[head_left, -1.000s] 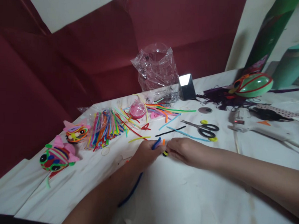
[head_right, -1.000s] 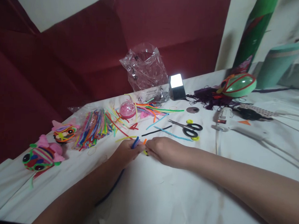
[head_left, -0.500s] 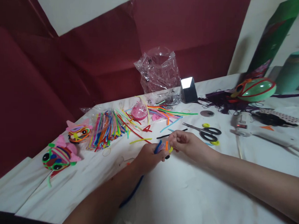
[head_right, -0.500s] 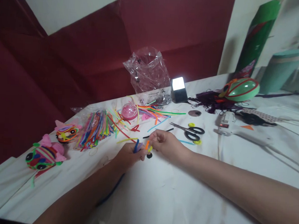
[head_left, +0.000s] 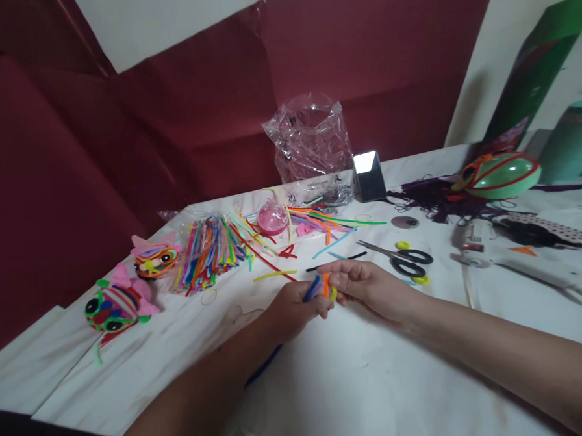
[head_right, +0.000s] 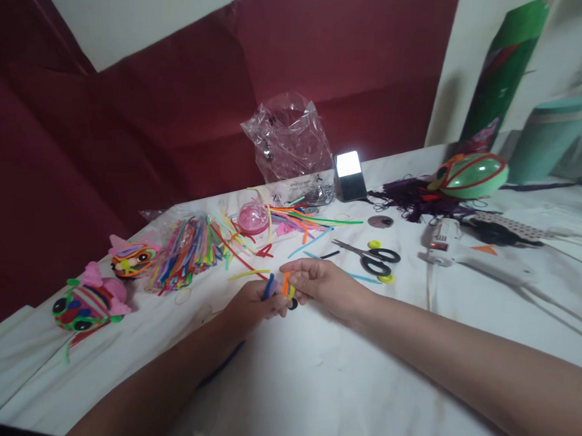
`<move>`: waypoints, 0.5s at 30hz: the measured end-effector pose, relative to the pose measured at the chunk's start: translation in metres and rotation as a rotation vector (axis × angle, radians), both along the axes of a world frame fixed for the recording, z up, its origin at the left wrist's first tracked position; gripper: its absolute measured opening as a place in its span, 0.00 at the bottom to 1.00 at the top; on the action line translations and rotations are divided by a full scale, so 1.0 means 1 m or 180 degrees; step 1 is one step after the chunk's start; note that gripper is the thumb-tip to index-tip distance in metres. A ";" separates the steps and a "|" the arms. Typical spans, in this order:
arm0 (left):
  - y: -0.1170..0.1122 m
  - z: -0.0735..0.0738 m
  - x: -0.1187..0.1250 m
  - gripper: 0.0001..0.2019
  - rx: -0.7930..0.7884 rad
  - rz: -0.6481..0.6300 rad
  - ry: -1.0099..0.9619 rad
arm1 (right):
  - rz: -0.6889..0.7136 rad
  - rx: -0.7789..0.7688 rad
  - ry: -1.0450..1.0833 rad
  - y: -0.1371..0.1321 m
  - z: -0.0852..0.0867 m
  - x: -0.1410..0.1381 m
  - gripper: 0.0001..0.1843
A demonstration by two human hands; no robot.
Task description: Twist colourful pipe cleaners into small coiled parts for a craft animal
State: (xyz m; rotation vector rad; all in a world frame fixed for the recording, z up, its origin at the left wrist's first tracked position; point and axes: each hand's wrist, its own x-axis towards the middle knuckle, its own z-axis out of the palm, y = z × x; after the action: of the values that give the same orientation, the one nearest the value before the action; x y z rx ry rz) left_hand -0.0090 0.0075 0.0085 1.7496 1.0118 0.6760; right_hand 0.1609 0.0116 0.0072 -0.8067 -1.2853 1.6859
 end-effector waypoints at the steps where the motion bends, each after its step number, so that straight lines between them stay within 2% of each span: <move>1: 0.000 -0.001 0.000 0.11 -0.0027 -0.0060 -0.0038 | 0.0021 0.0005 0.0011 0.000 0.000 0.000 0.22; 5: 0.003 -0.005 -0.001 0.11 -0.0156 -0.0128 -0.0180 | -0.0012 0.0302 -0.0240 -0.001 -0.001 0.000 0.16; 8: 0.004 -0.008 0.001 0.14 -0.0129 0.0026 -0.0135 | -0.0435 0.0690 -0.0733 -0.003 -0.001 -0.001 0.16; 11: 0.000 -0.006 0.003 0.15 0.0382 0.0245 0.0224 | -0.0855 0.1014 -0.1243 -0.006 -0.002 -0.003 0.15; 15: -0.009 -0.001 0.006 0.10 0.1153 0.0224 0.0736 | -0.0933 0.1132 -0.1248 -0.013 -0.003 -0.006 0.13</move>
State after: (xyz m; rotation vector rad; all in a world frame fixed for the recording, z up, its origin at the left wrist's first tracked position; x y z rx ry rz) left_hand -0.0031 -0.0018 0.0076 2.1539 1.1664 0.7487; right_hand 0.1545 -0.0015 0.0038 -1.0783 -1.5847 1.0587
